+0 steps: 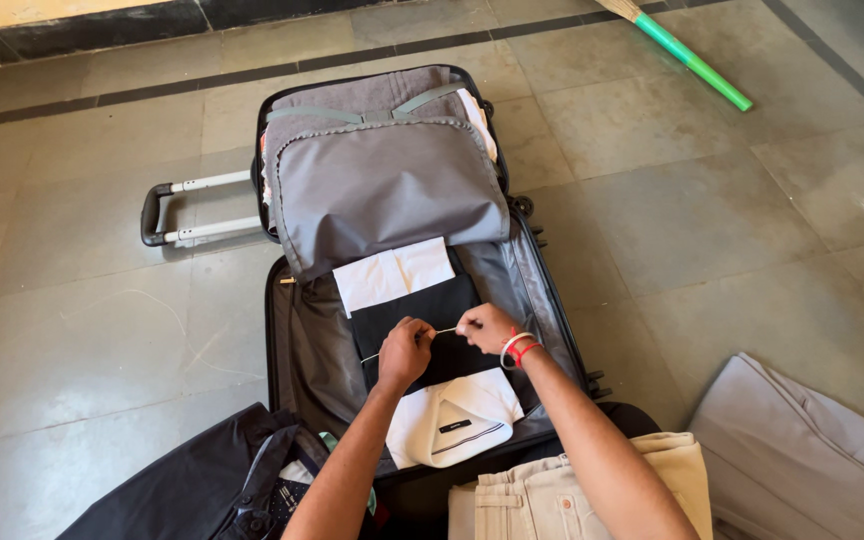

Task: The person packs a suitcase by folding and stacking various clothing items, including shirts and trousers, and securing them with a string. The person then closes the suitcase's inner flap.

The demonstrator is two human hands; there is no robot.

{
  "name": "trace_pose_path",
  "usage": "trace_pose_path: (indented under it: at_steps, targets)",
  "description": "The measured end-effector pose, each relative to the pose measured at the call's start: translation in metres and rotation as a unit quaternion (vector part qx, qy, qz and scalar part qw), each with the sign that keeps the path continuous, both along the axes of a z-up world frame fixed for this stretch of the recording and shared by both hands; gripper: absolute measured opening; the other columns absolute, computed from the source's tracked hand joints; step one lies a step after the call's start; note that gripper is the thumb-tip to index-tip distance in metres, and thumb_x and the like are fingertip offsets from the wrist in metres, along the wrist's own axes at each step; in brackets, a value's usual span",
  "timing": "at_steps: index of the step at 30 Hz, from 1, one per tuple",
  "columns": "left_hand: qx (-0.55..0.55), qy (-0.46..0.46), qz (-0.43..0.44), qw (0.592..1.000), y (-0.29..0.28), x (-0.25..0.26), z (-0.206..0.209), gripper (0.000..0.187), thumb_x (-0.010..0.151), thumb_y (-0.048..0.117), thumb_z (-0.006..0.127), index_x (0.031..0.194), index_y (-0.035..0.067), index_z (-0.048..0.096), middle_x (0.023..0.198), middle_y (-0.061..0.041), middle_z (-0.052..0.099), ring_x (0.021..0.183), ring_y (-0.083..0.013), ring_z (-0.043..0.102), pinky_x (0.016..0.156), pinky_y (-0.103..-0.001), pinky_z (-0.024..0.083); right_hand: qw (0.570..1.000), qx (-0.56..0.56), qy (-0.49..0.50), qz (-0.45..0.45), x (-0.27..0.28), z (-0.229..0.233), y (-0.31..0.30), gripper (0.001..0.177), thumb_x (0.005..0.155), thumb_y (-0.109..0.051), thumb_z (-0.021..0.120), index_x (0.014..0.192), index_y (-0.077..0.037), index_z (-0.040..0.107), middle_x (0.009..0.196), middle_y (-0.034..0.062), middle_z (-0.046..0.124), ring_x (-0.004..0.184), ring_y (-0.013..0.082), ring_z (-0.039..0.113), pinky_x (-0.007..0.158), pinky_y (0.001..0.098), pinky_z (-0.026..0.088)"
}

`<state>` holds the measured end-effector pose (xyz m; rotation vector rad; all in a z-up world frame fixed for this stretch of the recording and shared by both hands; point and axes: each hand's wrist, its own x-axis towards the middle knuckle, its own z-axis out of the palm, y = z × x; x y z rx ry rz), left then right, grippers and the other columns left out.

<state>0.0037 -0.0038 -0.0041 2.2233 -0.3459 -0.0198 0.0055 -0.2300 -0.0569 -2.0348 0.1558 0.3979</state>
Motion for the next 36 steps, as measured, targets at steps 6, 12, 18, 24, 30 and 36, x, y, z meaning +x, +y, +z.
trace_pose_path:
  at_steps: [6,12,18,24,30,36]
  targets:
    - [0.084,-0.052,0.016,0.995,-0.001,-0.002,0.013,0.008,0.089,0.018,0.070,0.086,0.012,0.075,0.094,-0.007,0.067,0.084,-0.0354,0.069,0.073,-0.047,0.054,0.987,-0.139,-0.075,-0.022,0.000,0.004,-0.002,0.014,0.086,-0.024,0.074,0.086,-0.010,0.078,0.076,0.0092,0.076,0.068,0.0205,0.071,0.067,0.0366,0.055]
    - [0.145,-0.064,0.009,0.987,0.007,-0.003,-0.001,0.009,0.088,0.017,0.069,0.085,0.010,0.073,0.094,-0.009,0.065,0.084,-0.0346,0.069,0.071,-0.047,0.055,0.995,-0.033,-0.043,-0.079,0.007,-0.013,-0.005,0.020,0.085,-0.025,0.078,0.083,-0.005,0.080,0.071,0.0063,0.073,0.057,0.0146,0.064,0.055,0.0300,0.051]
    - [0.106,-0.041,0.056,0.992,-0.001,-0.012,0.014,0.011,0.090,0.019,0.067,0.087,0.011,0.074,0.094,-0.011,0.069,0.083,-0.0361,0.070,0.073,-0.047,0.055,0.982,0.139,0.026,-0.129,0.014,-0.013,0.003,0.017,0.085,-0.021,0.074,0.084,-0.005,0.077,0.070,0.0022,0.071,0.048,0.0083,0.057,0.043,0.0255,0.038]
    - [0.081,0.135,0.155,0.975,-0.008,-0.013,0.011,0.019,0.089,0.030,0.069,0.097,0.015,0.078,0.094,-0.012,0.077,0.095,-0.0353,0.073,0.085,-0.046,0.056,0.985,-0.036,-0.122,-0.119,0.009,-0.023,-0.003,0.016,0.081,-0.022,0.077,0.077,-0.006,0.078,0.067,0.0036,0.071,0.053,0.0102,0.062,0.050,0.0268,0.044]
    - [0.063,0.186,0.193,0.961,-0.009,-0.018,-0.005,0.023,0.091,0.035,0.070,0.101,0.016,0.078,0.096,-0.011,0.078,0.099,-0.0341,0.072,0.087,-0.045,0.055,0.990,-0.069,-0.058,-0.111,0.010,-0.033,-0.003,0.021,0.087,-0.024,0.073,0.077,-0.006,0.075,0.068,0.0086,0.070,0.060,0.0184,0.066,0.053,0.0298,0.051]
    - [0.019,0.223,0.177,0.958,-0.008,-0.022,-0.010,0.025,0.092,0.034,0.069,0.103,0.013,0.077,0.093,-0.010,0.080,0.088,-0.0262,0.074,0.082,-0.040,0.055,0.944,0.296,0.087,-0.116,0.007,0.007,0.004,0.020,0.097,-0.027,0.061,0.091,-0.011,0.071,0.085,0.0030,0.073,0.066,0.0115,0.068,0.049,0.0227,0.042]
